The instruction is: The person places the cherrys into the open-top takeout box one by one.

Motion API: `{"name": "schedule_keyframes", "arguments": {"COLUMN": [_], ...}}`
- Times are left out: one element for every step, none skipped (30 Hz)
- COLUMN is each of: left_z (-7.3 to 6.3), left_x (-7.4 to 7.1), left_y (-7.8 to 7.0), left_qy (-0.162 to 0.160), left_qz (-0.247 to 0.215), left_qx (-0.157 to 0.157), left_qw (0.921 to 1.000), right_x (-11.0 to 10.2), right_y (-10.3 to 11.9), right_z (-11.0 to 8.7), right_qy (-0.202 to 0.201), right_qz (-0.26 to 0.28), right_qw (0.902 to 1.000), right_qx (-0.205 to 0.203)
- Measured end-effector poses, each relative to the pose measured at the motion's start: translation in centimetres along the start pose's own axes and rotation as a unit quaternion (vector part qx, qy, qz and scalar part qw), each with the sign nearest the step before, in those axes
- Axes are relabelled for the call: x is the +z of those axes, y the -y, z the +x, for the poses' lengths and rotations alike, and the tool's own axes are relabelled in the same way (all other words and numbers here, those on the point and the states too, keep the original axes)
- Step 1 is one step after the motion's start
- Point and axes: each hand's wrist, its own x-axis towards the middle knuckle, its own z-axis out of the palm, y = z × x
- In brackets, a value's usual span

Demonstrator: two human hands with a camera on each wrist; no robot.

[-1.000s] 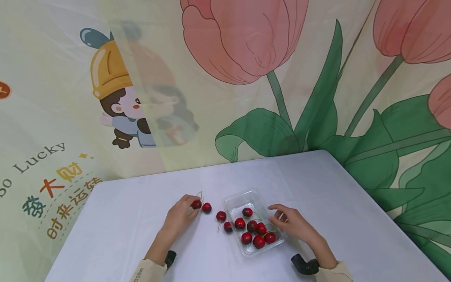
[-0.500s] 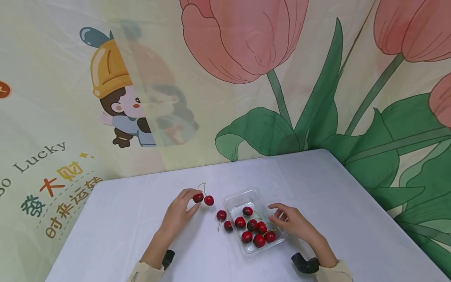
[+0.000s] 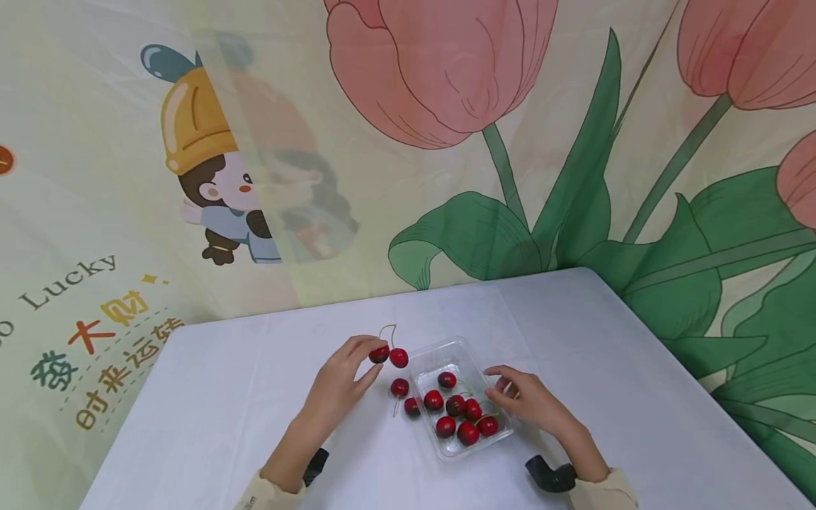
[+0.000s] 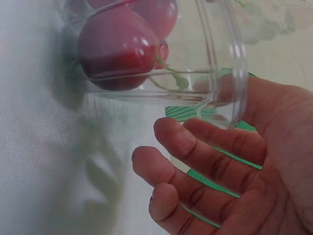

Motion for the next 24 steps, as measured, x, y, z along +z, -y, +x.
{"name": "schedule_keyframes", "arguments": {"left_z": [0.1, 0.2, 0.3, 0.4, 0.5, 0.6, 0.7, 0.8, 0.9, 1.0, 1.1, 1.2, 1.2, 1.3, 1.3, 1.3, 1.3, 1.4, 1.4, 1.5, 1.5, 1.6, 1.7, 1.8], "left_x": [0.1, 0.2, 0.3, 0.5, 0.6, 0.8, 1.0, 1.1, 1.4, 1.6, 1.9, 2.1, 2.3, 2.5, 2.7, 2.9, 3.0, 3.1, 3.2, 3.4, 3.5, 3.6, 3.7, 3.9], "left_y": [-0.2, -0.4, -0.7, -0.9, -1.1, -1.3, -1.5, -1.6, -1.7, -1.7, -1.6, -1.6, -1.5, -1.5, -1.4, -1.4, -1.3, -1.3, -1.3, -1.3, -1.3, -1.3, -1.4, -1.3], "left_qy": [0.001, 0.003, 0.007, 0.013, 0.02, 0.027, 0.035, 0.043, 0.051, 0.058, 0.065, 0.072, 0.079, 0.087, 0.094, 0.101, 0.108, 0.114, 0.119, 0.125, 0.129, 0.133, 0.137, 0.141], "left_qz": [-0.004, -0.007, -0.01, -0.013, -0.018, -0.021, -0.024, -0.028, -0.032, -0.034, -0.035, -0.034, -0.032, -0.026, -0.021, -0.015, -0.01, -0.003, 0.002, 0.007, 0.01, 0.015, 0.02, 0.024], "left_qx": [0.005, 0.009, 0.009, 0.01, 0.011, 0.012, 0.014, 0.017, 0.019, 0.024, 0.028, 0.031, 0.033, 0.033, 0.032, 0.03, 0.029, 0.029, 0.029, 0.031, 0.033, 0.038, 0.045, 0.053], "left_qw": [1.0, 0.9999, 0.9999, 0.9998, 0.9996, 0.9993, 0.999, 0.9985, 0.998, 0.9975, 0.9969, 0.9964, 0.9958, 0.9953, 0.9949, 0.9943, 0.9937, 0.9931, 0.9924, 0.9917, 0.991, 0.9902, 0.9894, 0.9883], "right_x": [0.0, 0.0, 0.0, 0.0, 0.0, 0.0, 0.0, 0.1, 0.1, 0.1, 0.1, 0.1, 0.2, 0.2, 0.2, 0.2, 0.2, 0.3, 0.3, 0.3, 0.3, 0.3, 0.2, 0.2], "right_y": [0.0, 0.0, 0.0, -0.1, -0.1, -0.2, -0.2, -0.2, -0.2, -0.1, -0.1, 0.0, 0.0, 0.1, 0.1, 0.1, 0.1, 0.1, 0.0, 0.0, -0.1, -0.1, -0.2, -0.3], "right_z": [0.0, 0.1, 0.1, 0.2, 0.3, 0.3, 0.3, 0.3, 0.3, 0.3, 0.2, 0.2, 0.2, 0.2, 0.2, 0.2, 0.2, 0.2, 0.2, 0.3, 0.3, 0.3, 0.2, 0.2], "right_qy": [-0.001, -0.002, -0.002, -0.003, -0.004, -0.004, -0.003, -0.003, -0.003, -0.002, -0.001, 0.0, 0.001, 0.002, 0.003, 0.003, 0.003, 0.003, 0.002, 0.0, 0.0, -0.001, -0.002, -0.002], "right_qz": [-0.002, -0.005, -0.006, -0.008, -0.009, -0.01, -0.011, -0.011, -0.01, -0.01, -0.009, -0.008, -0.006, -0.006, -0.005, -0.004, -0.003, -0.006, -0.007, -0.009, -0.01, -0.012, -0.013, -0.015], "right_qw": [1.0, 1.0, 1.0, 1.0, 1.0, 0.9999, 0.9999, 0.9999, 0.9999, 0.9999, 1.0, 1.0, 1.0, 1.0, 1.0, 1.0, 1.0, 1.0, 1.0, 1.0, 0.9999, 0.9999, 0.9999, 0.9999], "right_qx": [0.0, -0.002, -0.002, -0.002, -0.001, -0.002, -0.001, -0.001, 0.0, 0.0, 0.0, -0.001, -0.001, 0.0, 0.0, 0.0, 0.001, -0.001, 0.0, 0.001, -0.001, -0.002, -0.004, -0.005]}}
